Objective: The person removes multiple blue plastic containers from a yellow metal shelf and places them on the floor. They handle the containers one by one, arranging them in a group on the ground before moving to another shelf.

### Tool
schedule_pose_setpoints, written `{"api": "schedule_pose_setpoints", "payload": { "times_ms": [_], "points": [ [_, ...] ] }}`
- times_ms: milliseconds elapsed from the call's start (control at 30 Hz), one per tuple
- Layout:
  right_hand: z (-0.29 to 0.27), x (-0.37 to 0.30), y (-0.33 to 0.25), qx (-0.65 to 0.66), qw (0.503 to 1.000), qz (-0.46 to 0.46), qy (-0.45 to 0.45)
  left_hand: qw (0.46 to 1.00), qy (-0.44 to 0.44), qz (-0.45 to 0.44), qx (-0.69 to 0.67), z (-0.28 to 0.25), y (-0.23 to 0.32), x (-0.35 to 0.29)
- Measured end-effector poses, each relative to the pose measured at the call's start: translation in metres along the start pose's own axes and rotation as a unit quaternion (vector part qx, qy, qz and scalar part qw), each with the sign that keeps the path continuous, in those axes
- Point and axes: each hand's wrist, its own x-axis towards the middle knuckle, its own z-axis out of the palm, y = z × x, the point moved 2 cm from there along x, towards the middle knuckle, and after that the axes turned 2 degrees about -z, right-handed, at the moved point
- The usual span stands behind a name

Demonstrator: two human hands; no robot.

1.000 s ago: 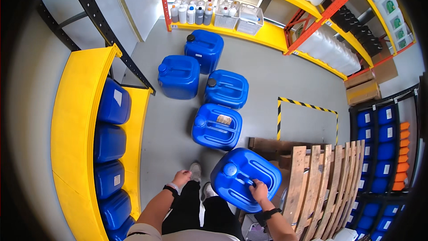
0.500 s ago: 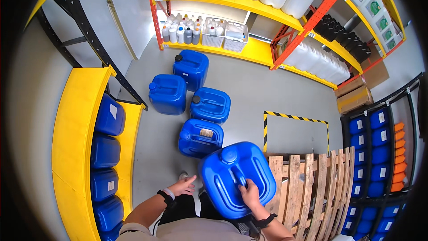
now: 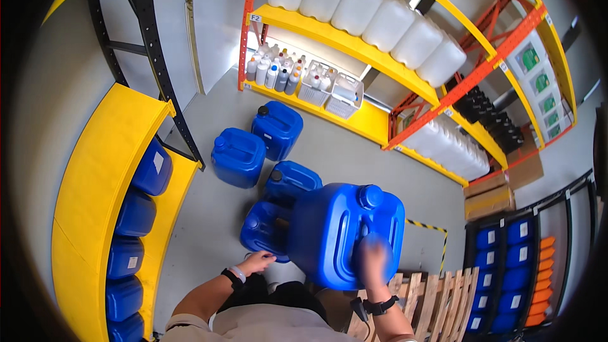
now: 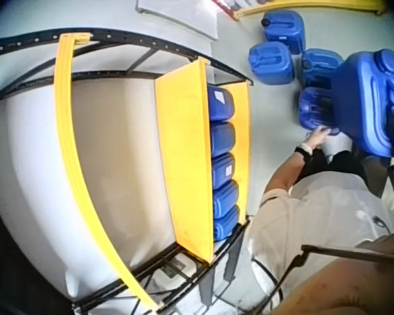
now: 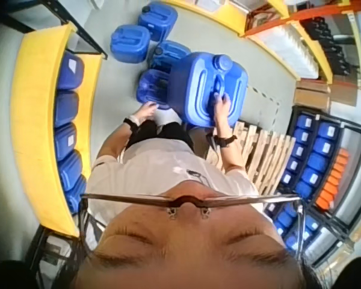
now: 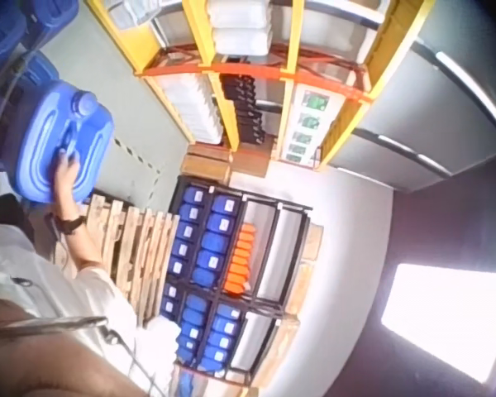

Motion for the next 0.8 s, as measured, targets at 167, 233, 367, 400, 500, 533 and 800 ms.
{"api": "schedule_pose_setpoints", "payload": {
  "times_ms": [167, 233, 367, 400, 500, 533, 800],
  "points": [
    [0.009, 0.092, -0.040, 0.016, 0.999, -0.044, 0.005, 0.998, 0.054, 0.000, -0.044, -0.022, 0.030, 0.035],
    [0.020, 0.137, -0.052, 0.015, 0.998, -0.059, 0.003, 0.996, 0.062, -0.007, -0.069, -0.028, 0.034, 0.051],
    [0.055, 0.241, -0.060, -0.050, 0.994, -0.098, -0.027, 0.987, 0.096, -0.042, -0.121, -0.036, 0.021, 0.094],
    [0.066, 0.266, -0.064, -0.058, 0.993, -0.098, -0.034, 0.982, 0.109, -0.059, -0.140, -0.035, 0.020, 0.104],
    [0.091, 0.351, -0.054, -0.111, 0.986, -0.114, -0.055, 0.968, 0.157, -0.099, -0.170, -0.027, 0.015, 0.133],
    [0.100, 0.384, -0.041, -0.132, 0.982, -0.121, -0.061, 0.962, 0.183, -0.114, -0.165, -0.025, 0.008, 0.144],
    [0.189, 0.590, 0.137, -0.256, 0.951, -0.078, -0.153, 0.919, 0.286, -0.230, -0.145, -0.002, -0.022, 0.213]
  ]
}}
